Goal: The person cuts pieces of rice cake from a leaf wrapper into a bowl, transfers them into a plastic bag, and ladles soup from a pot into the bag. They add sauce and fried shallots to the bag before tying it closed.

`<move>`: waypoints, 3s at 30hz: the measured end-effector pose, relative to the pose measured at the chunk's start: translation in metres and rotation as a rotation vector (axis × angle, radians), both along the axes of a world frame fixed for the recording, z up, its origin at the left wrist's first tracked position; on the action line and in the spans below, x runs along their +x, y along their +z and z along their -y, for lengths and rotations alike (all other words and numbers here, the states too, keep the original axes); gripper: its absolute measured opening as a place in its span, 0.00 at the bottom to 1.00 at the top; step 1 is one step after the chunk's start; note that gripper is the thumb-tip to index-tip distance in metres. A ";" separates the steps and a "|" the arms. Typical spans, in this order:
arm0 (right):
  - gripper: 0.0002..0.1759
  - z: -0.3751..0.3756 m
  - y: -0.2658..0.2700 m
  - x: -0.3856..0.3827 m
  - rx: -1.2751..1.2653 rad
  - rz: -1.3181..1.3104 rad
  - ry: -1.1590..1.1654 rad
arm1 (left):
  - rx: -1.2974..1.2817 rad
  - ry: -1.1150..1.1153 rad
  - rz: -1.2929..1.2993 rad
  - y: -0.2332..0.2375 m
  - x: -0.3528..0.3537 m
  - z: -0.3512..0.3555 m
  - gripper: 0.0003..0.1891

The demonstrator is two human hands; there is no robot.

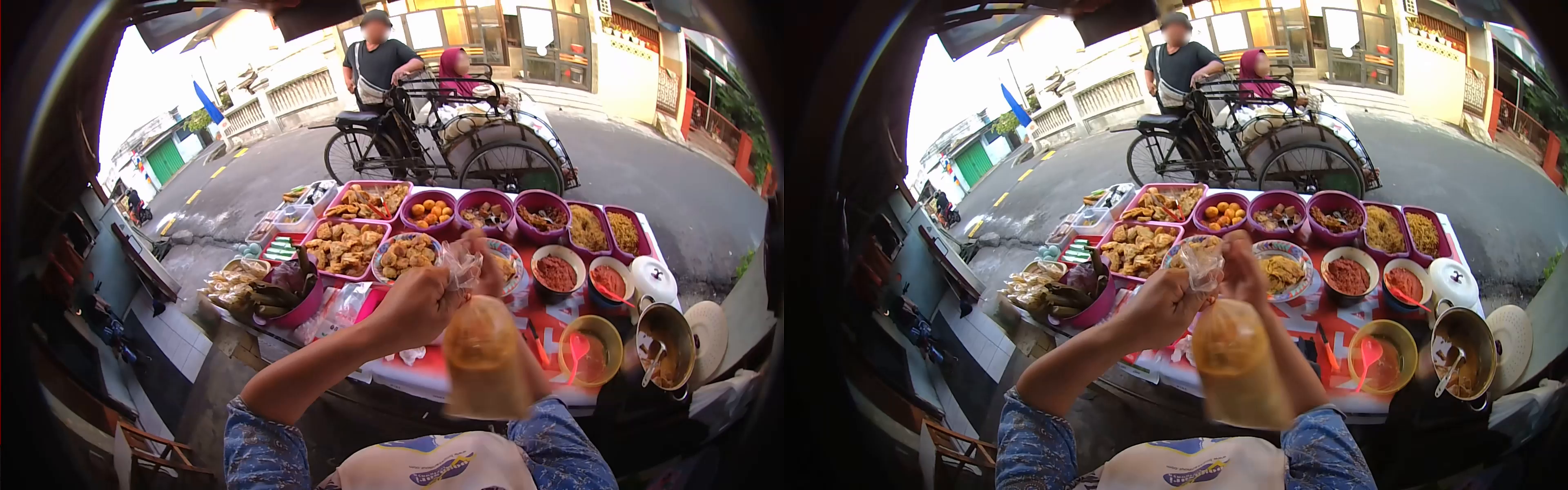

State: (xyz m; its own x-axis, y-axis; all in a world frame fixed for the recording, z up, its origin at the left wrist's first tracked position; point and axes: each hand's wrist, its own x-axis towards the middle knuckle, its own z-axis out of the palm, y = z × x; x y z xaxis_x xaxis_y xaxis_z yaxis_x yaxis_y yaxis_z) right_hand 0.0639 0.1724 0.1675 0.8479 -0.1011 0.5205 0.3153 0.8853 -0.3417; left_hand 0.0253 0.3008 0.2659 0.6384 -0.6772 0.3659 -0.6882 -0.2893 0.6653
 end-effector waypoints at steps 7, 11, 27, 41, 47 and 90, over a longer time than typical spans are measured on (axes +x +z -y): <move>0.12 0.001 -0.014 -0.112 0.016 0.265 -0.109 | -0.025 0.079 0.262 0.022 -0.002 -0.002 0.10; 0.10 -0.058 -0.028 -0.065 0.066 -0.262 0.272 | 0.040 0.045 0.128 0.021 -0.004 -0.002 0.11; 0.11 -0.040 -0.018 -0.068 0.250 -0.211 0.218 | -0.235 0.044 0.225 0.000 -0.004 0.029 0.04; 0.16 -0.024 -0.031 -0.099 0.102 0.057 0.087 | -0.190 0.059 0.274 -0.017 0.008 0.037 0.03; 0.15 0.036 -0.082 -0.020 -0.019 -0.211 0.107 | -0.255 0.167 -0.074 -0.079 0.014 0.054 0.07; 0.33 0.053 -0.134 -0.072 -1.774 0.064 -0.240 | 0.113 0.522 -1.168 -0.222 0.016 0.037 0.15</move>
